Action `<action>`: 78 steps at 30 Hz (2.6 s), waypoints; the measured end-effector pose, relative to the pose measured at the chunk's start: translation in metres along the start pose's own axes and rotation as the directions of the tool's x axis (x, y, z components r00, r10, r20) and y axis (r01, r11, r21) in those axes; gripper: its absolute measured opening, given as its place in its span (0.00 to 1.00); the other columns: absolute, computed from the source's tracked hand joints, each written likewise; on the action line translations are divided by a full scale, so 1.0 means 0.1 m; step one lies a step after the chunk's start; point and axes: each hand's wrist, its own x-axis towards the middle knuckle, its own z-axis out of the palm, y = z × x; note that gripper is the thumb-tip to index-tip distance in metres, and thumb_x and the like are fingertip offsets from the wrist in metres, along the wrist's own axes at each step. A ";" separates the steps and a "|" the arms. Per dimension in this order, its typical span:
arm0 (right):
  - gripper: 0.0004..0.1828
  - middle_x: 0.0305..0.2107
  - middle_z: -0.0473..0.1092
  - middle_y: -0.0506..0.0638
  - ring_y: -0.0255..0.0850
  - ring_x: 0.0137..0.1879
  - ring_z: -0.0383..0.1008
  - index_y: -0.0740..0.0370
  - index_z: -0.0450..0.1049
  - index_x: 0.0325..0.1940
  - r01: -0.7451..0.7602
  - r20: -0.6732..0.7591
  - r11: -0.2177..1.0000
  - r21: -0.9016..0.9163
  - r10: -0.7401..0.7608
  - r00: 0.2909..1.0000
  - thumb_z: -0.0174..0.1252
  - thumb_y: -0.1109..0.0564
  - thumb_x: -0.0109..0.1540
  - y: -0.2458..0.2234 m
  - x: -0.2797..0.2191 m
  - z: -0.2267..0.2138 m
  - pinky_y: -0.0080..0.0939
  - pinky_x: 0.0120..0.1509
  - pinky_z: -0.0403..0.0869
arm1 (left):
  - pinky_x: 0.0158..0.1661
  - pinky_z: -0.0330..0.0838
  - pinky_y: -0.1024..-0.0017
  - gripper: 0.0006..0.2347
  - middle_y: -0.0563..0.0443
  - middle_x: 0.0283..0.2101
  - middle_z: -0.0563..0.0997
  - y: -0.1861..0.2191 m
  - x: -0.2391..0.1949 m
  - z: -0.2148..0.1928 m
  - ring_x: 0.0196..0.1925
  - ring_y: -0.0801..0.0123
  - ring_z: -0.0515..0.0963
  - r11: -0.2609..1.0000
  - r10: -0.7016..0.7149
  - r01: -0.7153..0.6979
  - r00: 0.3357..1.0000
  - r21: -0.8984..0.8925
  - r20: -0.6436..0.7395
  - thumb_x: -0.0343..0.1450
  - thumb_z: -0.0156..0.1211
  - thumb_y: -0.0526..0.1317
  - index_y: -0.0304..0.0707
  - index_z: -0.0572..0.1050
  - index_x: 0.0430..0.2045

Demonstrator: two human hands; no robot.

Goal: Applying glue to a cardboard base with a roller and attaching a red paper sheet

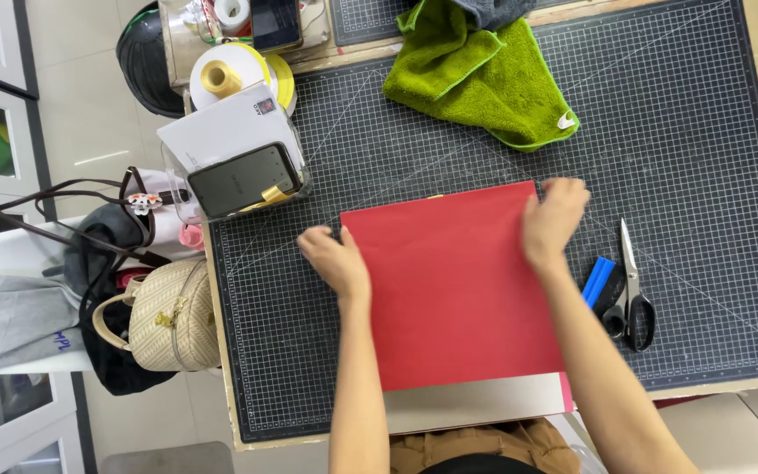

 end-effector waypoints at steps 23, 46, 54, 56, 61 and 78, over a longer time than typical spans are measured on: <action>0.37 0.68 0.61 0.57 0.50 0.73 0.60 0.58 0.53 0.78 0.531 0.260 0.847 0.020 -0.517 0.815 0.53 0.48 0.67 -0.14 -1.28 -0.01 0.50 0.78 0.54 | 0.68 0.55 0.48 0.28 0.46 0.76 0.53 -0.18 -1.23 0.43 0.77 0.50 0.53 0.568 0.689 -0.789 0.612 0.236 0.389 0.77 0.42 0.54 0.43 0.51 0.72; 0.39 0.73 0.50 0.60 0.56 0.77 0.49 0.60 0.50 0.78 0.414 0.184 0.909 -0.044 -0.400 0.898 0.50 0.40 0.68 0.74 -1.86 -0.32 0.58 0.76 0.52 | 0.66 0.54 0.51 0.30 0.35 0.74 0.52 -0.83 -1.62 -0.13 0.76 0.48 0.52 0.523 0.653 -0.797 0.602 0.302 0.460 0.76 0.43 0.54 0.37 0.52 0.71; 0.30 0.54 0.59 0.61 0.63 0.58 0.64 0.62 0.63 0.67 0.007 -0.187 0.936 -0.351 -0.077 0.979 0.60 0.44 0.68 1.62 -1.15 -0.30 0.65 0.64 0.63 | 0.69 0.47 0.45 0.23 0.27 0.70 0.59 -1.09 -2.40 -0.33 0.75 0.39 0.54 0.240 0.830 -0.937 0.333 0.252 0.447 0.75 0.43 0.39 0.28 0.59 0.66; 0.41 0.47 0.57 0.63 0.65 0.53 0.63 0.60 0.64 0.63 -0.130 -0.265 0.919 -0.372 0.029 0.964 0.75 0.38 0.57 2.00 -0.94 -0.14 0.66 0.59 0.64 | 0.56 0.68 0.54 0.19 0.37 0.61 0.73 -1.66 -2.71 -0.11 0.59 0.49 0.75 0.047 0.894 -0.948 -0.100 -0.314 0.436 0.73 0.50 0.43 0.38 0.70 0.58; 0.38 0.45 0.73 0.55 0.58 0.50 0.75 0.49 0.63 0.63 -0.133 -0.091 0.950 -0.283 0.112 0.990 0.73 0.46 0.54 2.15 -0.72 -0.05 0.67 0.49 0.68 | 0.72 0.45 0.66 0.27 0.61 0.73 0.61 -1.74 -2.57 -0.41 0.75 0.72 0.58 0.003 0.864 -0.976 -0.106 -0.217 0.493 0.69 0.59 0.45 0.61 0.62 0.65; 0.34 0.39 0.66 0.48 0.51 0.44 0.65 0.43 0.61 0.71 0.654 0.188 0.717 -0.241 -0.627 0.756 0.48 0.62 0.60 -0.89 -1.33 0.72 0.61 0.45 0.63 | 0.71 0.55 0.66 0.18 0.61 0.70 0.69 -1.65 -2.46 -0.42 0.74 0.72 0.64 0.017 0.891 -0.969 -0.098 -0.248 0.442 0.76 0.46 0.37 0.57 0.71 0.61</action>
